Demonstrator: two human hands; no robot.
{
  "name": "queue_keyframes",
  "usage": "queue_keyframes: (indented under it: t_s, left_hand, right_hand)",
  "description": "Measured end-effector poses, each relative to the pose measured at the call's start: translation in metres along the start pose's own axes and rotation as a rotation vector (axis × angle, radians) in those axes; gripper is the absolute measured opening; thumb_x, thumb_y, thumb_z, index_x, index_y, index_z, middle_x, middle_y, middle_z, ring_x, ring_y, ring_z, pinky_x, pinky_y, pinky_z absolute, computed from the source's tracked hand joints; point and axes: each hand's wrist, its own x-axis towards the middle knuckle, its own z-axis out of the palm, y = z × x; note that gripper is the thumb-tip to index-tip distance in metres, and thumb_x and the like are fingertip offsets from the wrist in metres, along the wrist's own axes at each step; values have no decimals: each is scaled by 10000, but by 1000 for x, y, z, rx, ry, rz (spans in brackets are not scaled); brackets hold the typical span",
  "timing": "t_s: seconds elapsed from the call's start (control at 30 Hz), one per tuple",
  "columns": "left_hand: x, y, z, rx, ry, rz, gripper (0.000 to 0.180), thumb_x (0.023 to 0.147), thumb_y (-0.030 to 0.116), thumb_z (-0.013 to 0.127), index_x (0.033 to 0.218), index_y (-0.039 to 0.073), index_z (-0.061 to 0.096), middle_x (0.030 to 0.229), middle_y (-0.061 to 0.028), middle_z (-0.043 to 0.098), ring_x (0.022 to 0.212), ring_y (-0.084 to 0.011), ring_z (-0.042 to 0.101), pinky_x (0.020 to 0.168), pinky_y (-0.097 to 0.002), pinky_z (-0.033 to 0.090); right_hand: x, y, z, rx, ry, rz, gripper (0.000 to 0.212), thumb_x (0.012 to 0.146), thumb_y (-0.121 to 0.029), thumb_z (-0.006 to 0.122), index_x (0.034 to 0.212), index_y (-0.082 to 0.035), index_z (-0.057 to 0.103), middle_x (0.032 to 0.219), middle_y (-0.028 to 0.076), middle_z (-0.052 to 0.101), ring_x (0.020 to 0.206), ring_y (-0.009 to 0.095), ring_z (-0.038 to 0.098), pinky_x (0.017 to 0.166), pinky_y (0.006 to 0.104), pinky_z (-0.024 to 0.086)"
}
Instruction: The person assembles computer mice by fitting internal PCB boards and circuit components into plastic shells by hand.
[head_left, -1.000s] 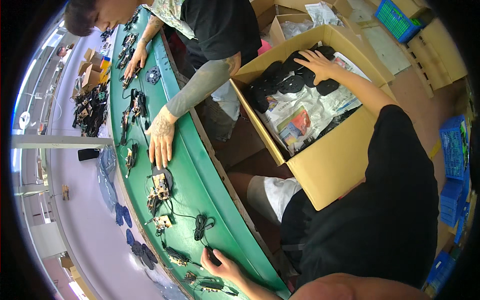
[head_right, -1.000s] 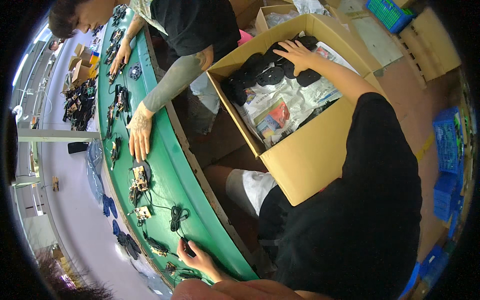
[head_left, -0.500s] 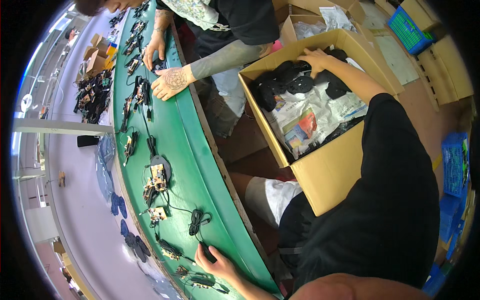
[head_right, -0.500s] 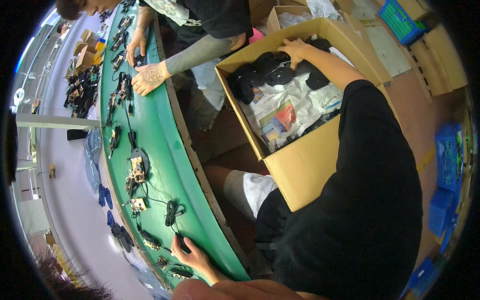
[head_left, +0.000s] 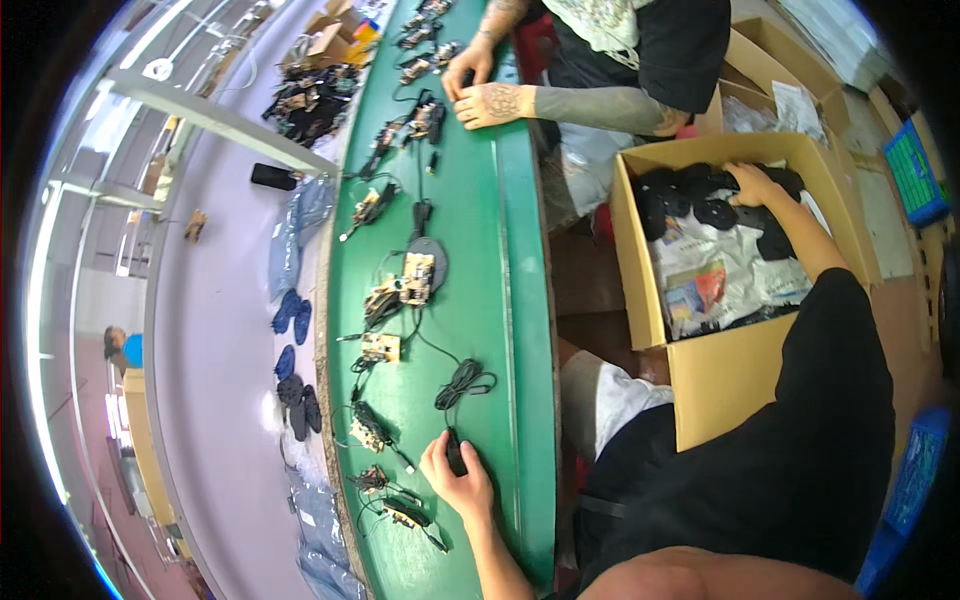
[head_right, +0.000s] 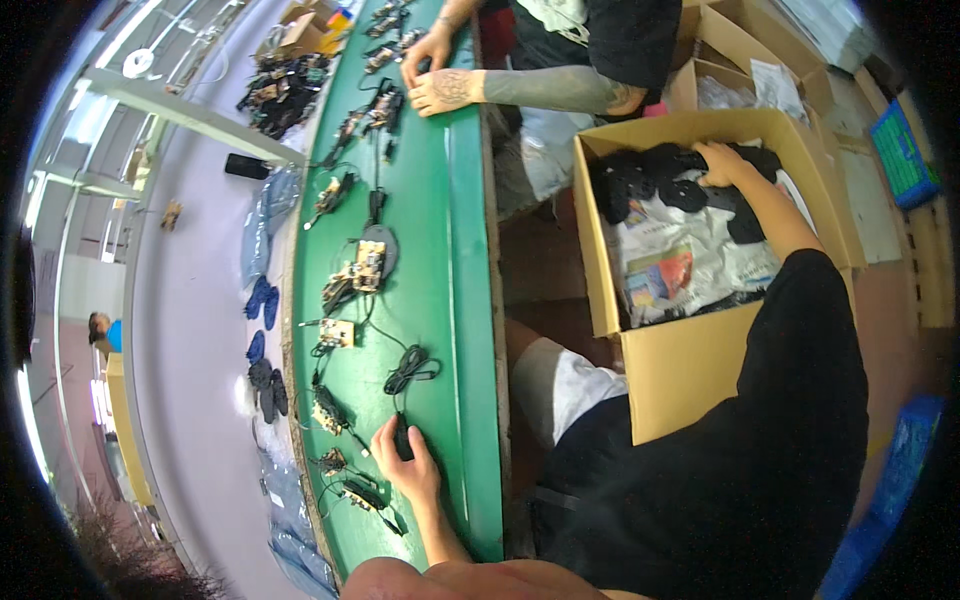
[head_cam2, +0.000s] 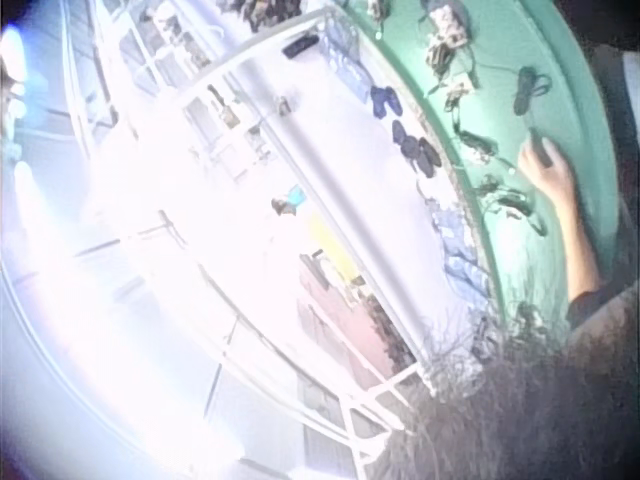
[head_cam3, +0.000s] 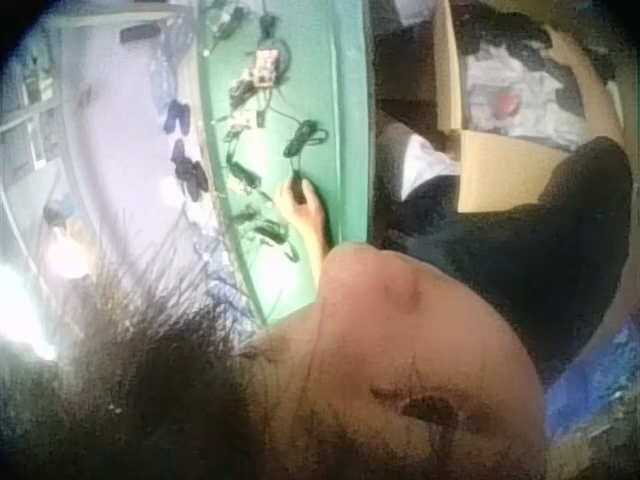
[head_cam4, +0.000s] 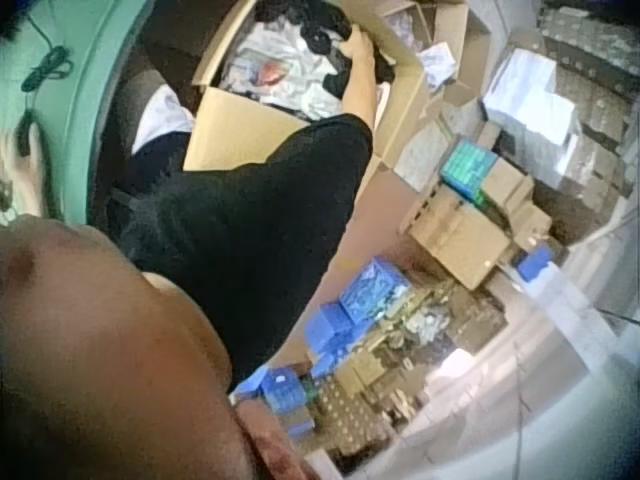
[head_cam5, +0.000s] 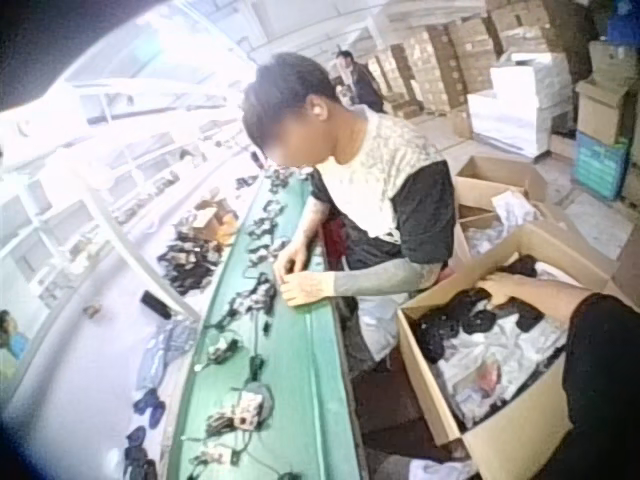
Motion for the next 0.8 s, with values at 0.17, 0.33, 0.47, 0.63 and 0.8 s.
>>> queue_keyframes:
  t_s: [0.17, 0.33, 0.47, 0.63, 0.8]
  left_hand:
    - [-3, -10, -11, 20, 14, 24, 334, 854, 54, 694, 1181, -6, 667, 1139, -176, 622, 1076, -332, 596, 977, -400, 466]
    - [2, -6, 3, -53, 36, 91, 355, 833, 74, 722, 1177, 5, 674, 1102, -177, 641, 1065, -344, 587, 965, -419, 462]
    - [3, -8, 4, -89, 56, 132, 347, 817, 87, 728, 1152, 13, 678, 1090, -155, 649, 1033, -338, 585, 939, -423, 467]
    - [1, -22, 8, -161, 108, 122, 335, 815, 121, 717, 1134, 25, 680, 1082, -142, 650, 1032, -333, 585, 922, -433, 463]
    - [3, -18, 20, -195, 126, 134, 353, 807, 165, 705, 1133, 36, 666, 1078, -132, 623, 1068, -329, 558, 894, -441, 446]
  right_hand:
    - [-5, -20, -6, 117, 214, -151, 782, 655, -151, 851, 1362, -49, 532, 1296, 232, 600, 1229, 409, 556, 1041, 461, 456]
    - [-53, 15, -5, 277, 402, -118, 772, 724, -60, 805, 1427, -28, 486, 1409, 209, 559, 1324, 373, 518, 1117, 420, 398]
    - [-77, 33, 3, 514, 525, -84, 725, 777, -45, 777, 1436, -5, 478, 1365, 200, 597, 1273, 322, 566, 1098, 383, 408]
    - [-97, 60, -11, 572, 695, -143, 674, 845, -235, 816, 1375, 68, 531, 1343, 188, 623, 1236, 274, 591, 1081, 378, 423]
    - [-113, 17, -75, 575, 826, -104, 665, 846, -269, 829, 1355, 66, 563, 1338, 163, 628, 1212, 257, 597, 1069, 362, 429]
